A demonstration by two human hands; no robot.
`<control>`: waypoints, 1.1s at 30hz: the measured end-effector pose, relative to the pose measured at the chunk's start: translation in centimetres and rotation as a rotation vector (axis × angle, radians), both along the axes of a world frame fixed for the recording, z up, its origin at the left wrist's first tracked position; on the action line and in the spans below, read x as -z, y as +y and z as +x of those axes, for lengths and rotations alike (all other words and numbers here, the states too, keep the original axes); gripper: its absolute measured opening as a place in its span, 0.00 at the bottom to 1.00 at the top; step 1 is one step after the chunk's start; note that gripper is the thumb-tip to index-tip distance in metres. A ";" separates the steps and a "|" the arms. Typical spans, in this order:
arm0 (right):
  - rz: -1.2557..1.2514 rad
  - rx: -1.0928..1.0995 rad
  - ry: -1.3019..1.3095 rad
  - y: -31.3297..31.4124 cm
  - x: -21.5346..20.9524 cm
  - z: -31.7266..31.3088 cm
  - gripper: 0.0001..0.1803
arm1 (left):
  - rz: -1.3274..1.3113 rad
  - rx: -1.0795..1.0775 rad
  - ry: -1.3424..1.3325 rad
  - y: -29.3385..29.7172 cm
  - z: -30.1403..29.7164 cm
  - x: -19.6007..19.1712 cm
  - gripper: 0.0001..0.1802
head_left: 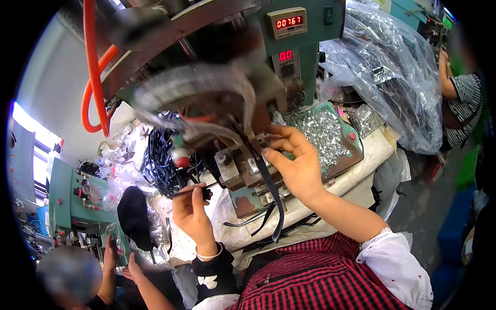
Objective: The person repeatedly picks small metal components and black cable pieces, places them into a press machine, and removes the assembled units. The process is continuous and repetitive, with the person handling materials one at a time.
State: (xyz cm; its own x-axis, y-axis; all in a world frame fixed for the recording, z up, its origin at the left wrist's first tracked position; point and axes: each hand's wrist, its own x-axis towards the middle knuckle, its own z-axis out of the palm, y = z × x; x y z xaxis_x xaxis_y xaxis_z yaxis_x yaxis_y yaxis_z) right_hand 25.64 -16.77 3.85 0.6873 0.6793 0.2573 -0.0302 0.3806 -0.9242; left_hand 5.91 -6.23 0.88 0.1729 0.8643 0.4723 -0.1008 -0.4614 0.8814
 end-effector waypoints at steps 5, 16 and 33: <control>0.026 -0.144 0.193 -0.1 -1.8 -0.9 0.25 | 0.598 0.051 0.052 -4.0 0.7 -5.0 0.09; -0.428 0.434 -1.130 -5.9 5.1 6.1 0.23 | 1.115 0.336 0.381 -4.3 4.9 -5.0 0.13; -0.593 0.354 -1.211 -6.3 8.3 11.4 0.07 | 1.146 0.206 0.137 -3.8 5.5 -3.1 0.10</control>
State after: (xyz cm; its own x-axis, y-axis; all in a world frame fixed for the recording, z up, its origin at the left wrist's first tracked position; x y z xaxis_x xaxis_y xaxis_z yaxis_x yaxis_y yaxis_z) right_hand 37.02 -23.03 -4.48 0.4033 0.7338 0.5468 0.9092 -0.2533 -0.3305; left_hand 11.39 -10.06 3.95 0.3700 -0.1051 0.9231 -0.2026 -0.9788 -0.0302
